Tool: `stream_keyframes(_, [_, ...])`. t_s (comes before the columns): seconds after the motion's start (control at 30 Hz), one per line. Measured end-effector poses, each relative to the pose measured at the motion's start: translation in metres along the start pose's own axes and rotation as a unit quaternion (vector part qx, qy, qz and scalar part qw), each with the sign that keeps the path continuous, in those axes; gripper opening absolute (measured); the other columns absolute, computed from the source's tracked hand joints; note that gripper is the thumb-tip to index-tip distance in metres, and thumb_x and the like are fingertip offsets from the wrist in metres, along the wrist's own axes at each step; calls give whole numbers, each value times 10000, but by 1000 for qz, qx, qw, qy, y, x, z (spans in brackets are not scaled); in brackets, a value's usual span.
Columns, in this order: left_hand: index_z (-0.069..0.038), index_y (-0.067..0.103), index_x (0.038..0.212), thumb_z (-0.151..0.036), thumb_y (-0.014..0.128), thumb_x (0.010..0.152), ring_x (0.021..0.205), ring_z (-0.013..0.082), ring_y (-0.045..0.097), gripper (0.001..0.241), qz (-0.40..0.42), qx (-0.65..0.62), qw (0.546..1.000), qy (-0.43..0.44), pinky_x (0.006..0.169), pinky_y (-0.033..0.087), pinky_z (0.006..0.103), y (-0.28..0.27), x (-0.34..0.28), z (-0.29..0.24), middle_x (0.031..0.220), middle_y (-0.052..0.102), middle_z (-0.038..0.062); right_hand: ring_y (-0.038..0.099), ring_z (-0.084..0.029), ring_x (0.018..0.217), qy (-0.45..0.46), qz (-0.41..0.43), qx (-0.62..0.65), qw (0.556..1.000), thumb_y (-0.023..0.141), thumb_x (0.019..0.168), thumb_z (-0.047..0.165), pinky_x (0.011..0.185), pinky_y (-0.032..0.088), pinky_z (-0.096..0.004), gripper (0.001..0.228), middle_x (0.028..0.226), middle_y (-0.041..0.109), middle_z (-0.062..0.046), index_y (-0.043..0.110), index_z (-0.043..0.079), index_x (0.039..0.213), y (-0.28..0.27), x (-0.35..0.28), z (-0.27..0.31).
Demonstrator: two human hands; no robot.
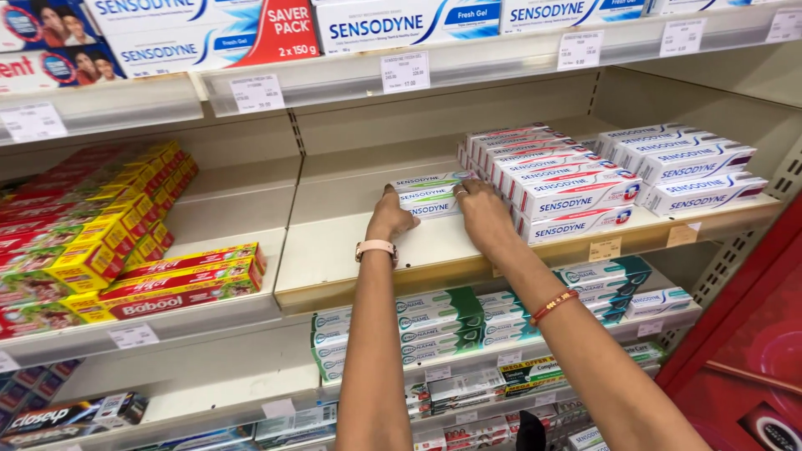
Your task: The recorder is restocking toothpaste boxes on a shelf in a store.
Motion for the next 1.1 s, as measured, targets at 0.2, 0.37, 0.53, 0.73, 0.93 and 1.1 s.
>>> stream_keyframes(0.2, [74,448,1435,16,823,664,1235,312,658,860,13,0,1000,2,1004,537,331,10,14,5,1333,656,241,574,-426,1258,-29,-12,-58,998,518,842,-37,1083,454,-468,441,1337,614,-282,641,-52,1265,6,5,-1])
stream_keyframes(0.37, [148,66,1535,9,770,743,1400,330,488,1069,23,16,999,35,1121,407,301,27,43,24,1506,409,346,575,-428,1274,-34,-20,-71,997,516,819,-59,1097,448,-462,473,1342,612,-294,617,-99,1279,5,6,1])
stream_keyframes(0.53, [190,17,1520,30,650,795,1386,375,489,976,24,72,997,23,1106,433,325,36,54,34,1477,387,409,586,-422,1275,-35,-29,-98,994,518,873,-18,1106,451,-465,437,1337,621,-301,609,-105,1291,5,5,3])
stream_keyframes(0.73, [164,240,1481,71,544,813,1270,406,607,740,-5,61,998,6,1042,497,385,20,33,19,1307,585,380,575,-415,1294,-27,-19,-111,993,501,895,4,1116,442,-468,454,1362,604,-303,583,-104,1328,10,5,0])
stream_keyframes(0.93, [78,509,1303,66,600,791,1217,408,636,520,-36,38,999,17,1019,511,405,10,30,16,1239,655,315,471,-408,1396,-18,12,-70,997,457,899,-9,1167,365,-479,531,1466,511,-292,493,-89,1423,18,7,-8])
stream_keyframes(1.1, [22,601,1245,58,609,788,1215,393,642,459,-47,30,998,34,1017,511,413,4,23,14,1232,686,267,372,-401,1459,2,47,-27,999,419,890,-46,1211,282,-477,589,1539,426,-285,439,-74,1478,28,7,-14])
Point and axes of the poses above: each hand's wrist, its own x-axis towards the middle knuckle, its own y-axis out of the palm, z = x × y, the point moved 9 cm from there along x, towards the middle knuckle
